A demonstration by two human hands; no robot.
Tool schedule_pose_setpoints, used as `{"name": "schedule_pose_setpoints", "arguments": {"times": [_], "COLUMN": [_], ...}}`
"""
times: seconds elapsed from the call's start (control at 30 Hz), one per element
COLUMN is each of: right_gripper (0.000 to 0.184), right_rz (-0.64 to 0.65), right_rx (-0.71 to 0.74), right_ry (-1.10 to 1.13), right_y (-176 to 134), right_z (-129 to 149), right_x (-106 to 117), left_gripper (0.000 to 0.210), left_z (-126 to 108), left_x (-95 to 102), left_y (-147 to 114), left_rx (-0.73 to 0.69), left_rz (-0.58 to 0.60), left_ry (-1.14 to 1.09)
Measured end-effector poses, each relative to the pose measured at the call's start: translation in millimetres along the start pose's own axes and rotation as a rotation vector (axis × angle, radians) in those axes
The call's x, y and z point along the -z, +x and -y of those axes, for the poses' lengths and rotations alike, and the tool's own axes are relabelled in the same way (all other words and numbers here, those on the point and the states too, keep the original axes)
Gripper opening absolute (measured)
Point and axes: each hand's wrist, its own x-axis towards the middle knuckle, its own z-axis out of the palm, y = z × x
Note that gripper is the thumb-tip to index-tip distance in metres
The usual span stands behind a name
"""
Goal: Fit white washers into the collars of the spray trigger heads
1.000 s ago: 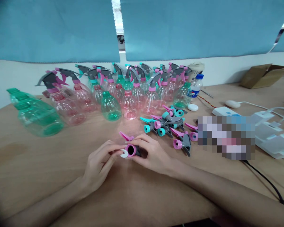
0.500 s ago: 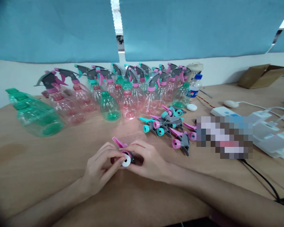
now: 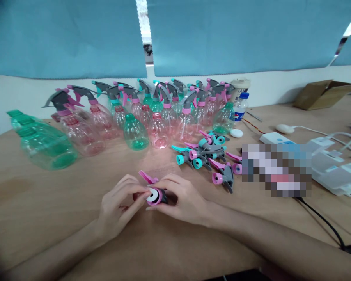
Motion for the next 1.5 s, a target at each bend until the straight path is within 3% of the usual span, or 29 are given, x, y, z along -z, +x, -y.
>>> {"name": "schedule_pose_setpoints", "arguments": {"times": [0.17, 0.4, 0.63, 0.9, 1.2, 1.5], "right_gripper": [0.025, 0.024, 0.019, 0.020, 0.021, 0.022], "right_rz": [0.005, -0.006, -0.007, 0.010, -0.006, 0.003], "right_rx": [0.036, 0.022, 0.016, 0.032, 0.016, 0.003], "right_ry": [-0.009, -0.025, -0.019, -0.015, -0.003, -0.010], "right_y": [-1.2, -0.2, 1.0, -0.4, 0.5, -0.4], "right_z": [-1.8, 0.4, 1.3, -0.2, -0.1, -1.1], "right_x": [-0.4, 0.9, 3.1, 3.1, 4.4, 4.8], "left_gripper": [0.017, 0.012, 0.022, 0.024, 0.022, 0.029], "left_z": [2.6, 1.7, 5.5, 0.6, -3.6, -6.7], "left_x": [0.4, 1.7, 8.3, 9.8, 3.4, 1.0], "left_y": [0.3, 0.3, 0.4, 1.7, -3.9, -2.3], "left_rx": [-0.115, -0.069, -0.333, -0.411, -0.298, -0.273], "left_rz": [0.044, 0.039, 0.122, 0.201, 0.179, 0.160], "left_ry": [0.046, 0.112, 0.258, 0.322, 0.285, 0.320]}}
